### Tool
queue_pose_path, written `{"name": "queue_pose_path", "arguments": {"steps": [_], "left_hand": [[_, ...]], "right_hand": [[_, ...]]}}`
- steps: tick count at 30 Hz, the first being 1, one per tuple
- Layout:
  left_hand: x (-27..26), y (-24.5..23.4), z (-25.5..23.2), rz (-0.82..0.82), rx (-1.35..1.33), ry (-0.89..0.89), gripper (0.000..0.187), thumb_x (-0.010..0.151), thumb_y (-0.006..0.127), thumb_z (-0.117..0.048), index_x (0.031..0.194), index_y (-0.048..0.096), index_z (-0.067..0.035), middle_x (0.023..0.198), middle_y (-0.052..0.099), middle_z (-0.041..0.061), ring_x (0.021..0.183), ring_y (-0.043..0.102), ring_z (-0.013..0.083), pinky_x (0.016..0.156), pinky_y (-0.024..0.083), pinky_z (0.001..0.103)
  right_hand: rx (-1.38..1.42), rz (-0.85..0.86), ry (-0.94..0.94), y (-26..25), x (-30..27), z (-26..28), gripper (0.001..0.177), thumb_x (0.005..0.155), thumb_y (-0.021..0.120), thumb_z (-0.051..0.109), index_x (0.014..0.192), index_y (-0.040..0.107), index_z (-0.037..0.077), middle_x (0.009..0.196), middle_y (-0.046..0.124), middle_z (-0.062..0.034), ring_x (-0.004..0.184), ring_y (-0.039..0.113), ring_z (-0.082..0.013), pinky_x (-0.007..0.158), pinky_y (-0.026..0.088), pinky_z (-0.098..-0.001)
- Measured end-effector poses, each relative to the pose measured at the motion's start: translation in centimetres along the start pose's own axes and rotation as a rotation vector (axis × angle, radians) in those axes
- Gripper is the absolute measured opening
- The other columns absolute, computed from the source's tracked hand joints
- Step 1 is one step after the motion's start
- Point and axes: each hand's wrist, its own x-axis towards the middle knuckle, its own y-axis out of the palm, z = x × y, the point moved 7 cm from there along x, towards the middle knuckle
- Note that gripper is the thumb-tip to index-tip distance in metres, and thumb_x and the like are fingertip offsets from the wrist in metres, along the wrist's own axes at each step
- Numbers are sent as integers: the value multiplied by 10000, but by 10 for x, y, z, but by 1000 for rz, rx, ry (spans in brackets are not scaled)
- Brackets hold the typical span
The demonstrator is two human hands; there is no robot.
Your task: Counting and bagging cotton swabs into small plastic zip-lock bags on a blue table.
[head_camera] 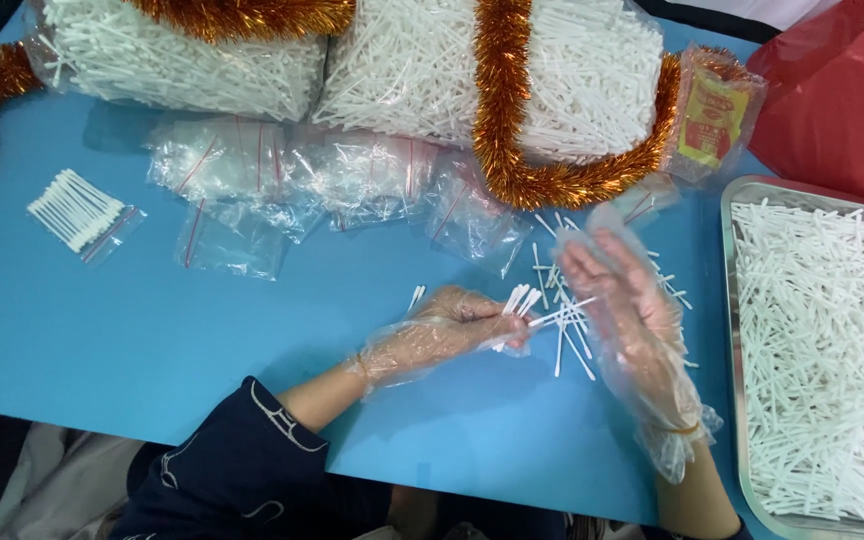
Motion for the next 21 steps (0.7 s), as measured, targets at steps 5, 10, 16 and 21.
{"name": "queue_pose_path", "arguments": {"steps": [5, 10, 16, 21], "left_hand": [[-2, 5, -8, 14, -5, 39, 235, 912, 766, -212, 1096, 781, -65, 841, 759, 96, 824, 642, 90, 776, 569, 258], [-3, 6, -10, 24, -1, 46, 250, 915, 763, -212, 1110, 772, -57, 878, 754, 131, 857, 664, 133, 805, 577, 302], [-5, 4, -14, 0, 81, 59, 244, 901, 774, -240, 1095, 785, -92, 874, 758, 120, 866, 678, 126, 809, 583, 305], [0, 2, -3, -1, 96, 36, 257, 913, 763, -272, 1100, 781, -97, 866, 750, 111, 868, 679, 137, 819, 579, 307]], "right_hand": [[-610, -86, -266, -12, 13, 36, 316, 1119, 437, 111, 1415, 525, 41, 1332, 590, -257, 1294, 590, -423, 1098, 499, -542], [-1267, -56, -64, 8, 11, 29, 285, 1083, 506, 99, 1317, 670, 107, 1309, 610, -237, 1196, 587, -402, 978, 463, -587], [-1409, 33, -207, 17, 8, 39, 361, 1091, 506, 278, 1415, 603, 153, 1558, 419, -305, 1448, 373, -536, 1094, 215, -795], [-1217, 48, -198, 20, 4, 45, 353, 1064, 527, 282, 1374, 660, 181, 1501, 498, -295, 1435, 408, -523, 1105, 252, -772]]}}
